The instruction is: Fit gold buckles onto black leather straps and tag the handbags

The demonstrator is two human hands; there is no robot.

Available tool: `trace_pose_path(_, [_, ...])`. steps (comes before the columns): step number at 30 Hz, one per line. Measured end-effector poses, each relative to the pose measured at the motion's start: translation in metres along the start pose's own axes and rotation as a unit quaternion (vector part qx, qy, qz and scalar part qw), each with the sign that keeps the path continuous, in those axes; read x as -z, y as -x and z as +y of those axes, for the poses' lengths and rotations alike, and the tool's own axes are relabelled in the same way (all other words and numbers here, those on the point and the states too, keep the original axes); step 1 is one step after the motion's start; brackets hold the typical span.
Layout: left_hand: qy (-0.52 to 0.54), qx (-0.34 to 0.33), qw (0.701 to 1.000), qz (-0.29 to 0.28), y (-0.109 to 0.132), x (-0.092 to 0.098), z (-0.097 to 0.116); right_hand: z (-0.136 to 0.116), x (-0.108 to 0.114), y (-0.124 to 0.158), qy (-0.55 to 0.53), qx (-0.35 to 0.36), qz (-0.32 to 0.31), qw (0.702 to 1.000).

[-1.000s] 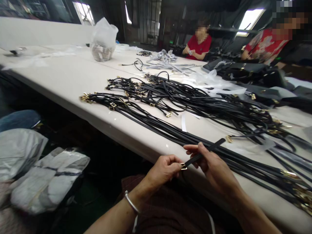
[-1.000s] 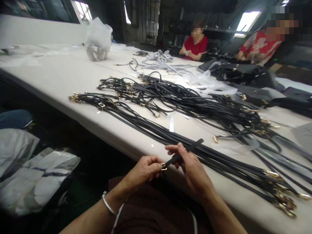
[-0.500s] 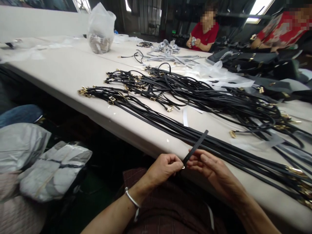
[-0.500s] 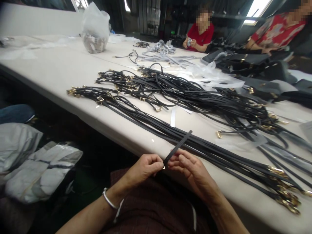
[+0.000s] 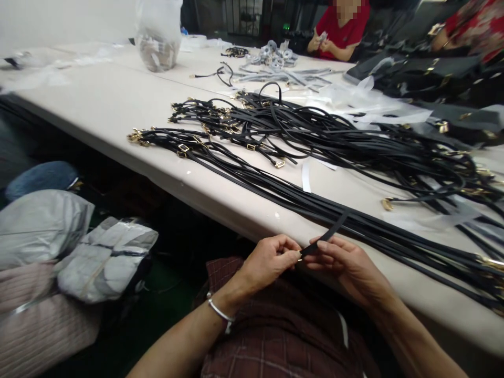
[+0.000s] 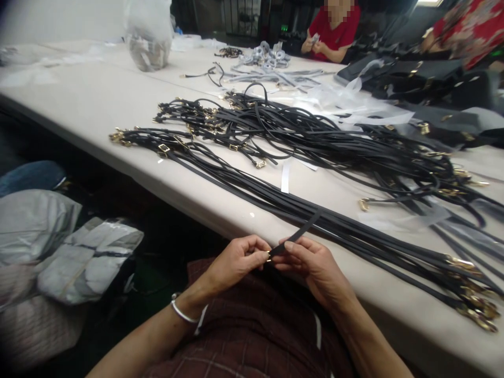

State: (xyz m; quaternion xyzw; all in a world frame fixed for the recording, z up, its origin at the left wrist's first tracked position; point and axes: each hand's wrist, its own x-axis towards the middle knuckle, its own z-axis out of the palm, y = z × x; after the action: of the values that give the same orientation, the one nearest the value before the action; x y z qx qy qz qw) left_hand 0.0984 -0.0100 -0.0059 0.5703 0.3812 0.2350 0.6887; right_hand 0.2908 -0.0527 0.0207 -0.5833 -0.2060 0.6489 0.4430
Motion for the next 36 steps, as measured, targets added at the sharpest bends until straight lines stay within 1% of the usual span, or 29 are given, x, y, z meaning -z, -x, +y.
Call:
trace_pose_path(4, [0.033, -0.005, 0.999, 0.02, 0.001, -0.004, 0.004, 0.004, -0.001, 0.005, -0.001, -0.007, 0.013, 1.0])
trace_pose_path(8, [0.085, 0.007, 0.996, 0.02, 0.002, -0.008, 0.007, 0.007, -0.004, 0.01, -0.01, 0.002, 0.021, 1.0])
trace_pose_path(12, [0.085, 0.003, 0.996, 0.021, 0.001, -0.009, 0.006, 0.007, -0.008, 0.011, -0.021, -0.003, 0.026, 0.999])
trace_pose_path(15, [0.069, -0.012, 0.997, 0.033, 0.001, -0.009, 0.003, 0.008, -0.01, 0.012, -0.014, 0.004, 0.044, 0.999])
trace_pose_path(18, [0.054, -0.024, 0.997, 0.048, 0.002, -0.01, 0.0, 0.011, -0.009, 0.012, 0.022, 0.03, 0.065, 0.997])
trace_pose_path(21, [0.035, -0.027, 0.997, 0.059, 0.002, -0.011, -0.001, 0.016, -0.007, 0.015, 0.098, 0.053, 0.08, 0.991])
trace_pose_path(23, [0.022, -0.03, 0.997, 0.065, 0.003, -0.01, -0.001, 0.017, -0.009, 0.018, 0.156, 0.065, 0.088, 0.982])
trace_pose_path(25, [0.011, -0.037, 0.997, 0.07, 0.003, -0.01, 0.0, 0.016, -0.011, 0.021, 0.223, 0.114, 0.083, 0.965])
trace_pose_path(28, [0.018, -0.039, 0.997, 0.07, 0.003, -0.009, -0.001, 0.011, -0.012, 0.022, 0.322, 0.218, 0.03, 0.921])
trace_pose_path(29, [0.038, -0.034, 0.997, 0.058, 0.002, -0.008, -0.002, 0.009, -0.011, 0.02, 0.342, 0.235, 0.007, 0.91])
trace_pose_path(31, [0.094, -0.02, 0.995, 0.02, -0.001, -0.008, -0.002, 0.006, -0.008, 0.016, 0.354, 0.247, -0.019, 0.902])
trace_pose_path(33, [0.138, -0.016, 0.99, -0.02, -0.004, -0.007, 0.0, 0.003, -0.008, 0.011, 0.334, 0.245, -0.009, 0.91])
trace_pose_path(34, [0.152, -0.018, 0.988, -0.032, -0.006, -0.006, 0.001, 0.002, -0.009, 0.01, 0.312, 0.233, -0.004, 0.921])
trace_pose_path(35, [0.162, -0.021, 0.986, -0.038, -0.007, -0.004, 0.003, 0.002, -0.013, 0.01, 0.285, 0.206, -0.006, 0.936])
trace_pose_path(36, [0.172, -0.023, 0.984, -0.042, -0.008, -0.001, 0.004, 0.002, -0.017, 0.009, 0.254, 0.164, -0.017, 0.953])
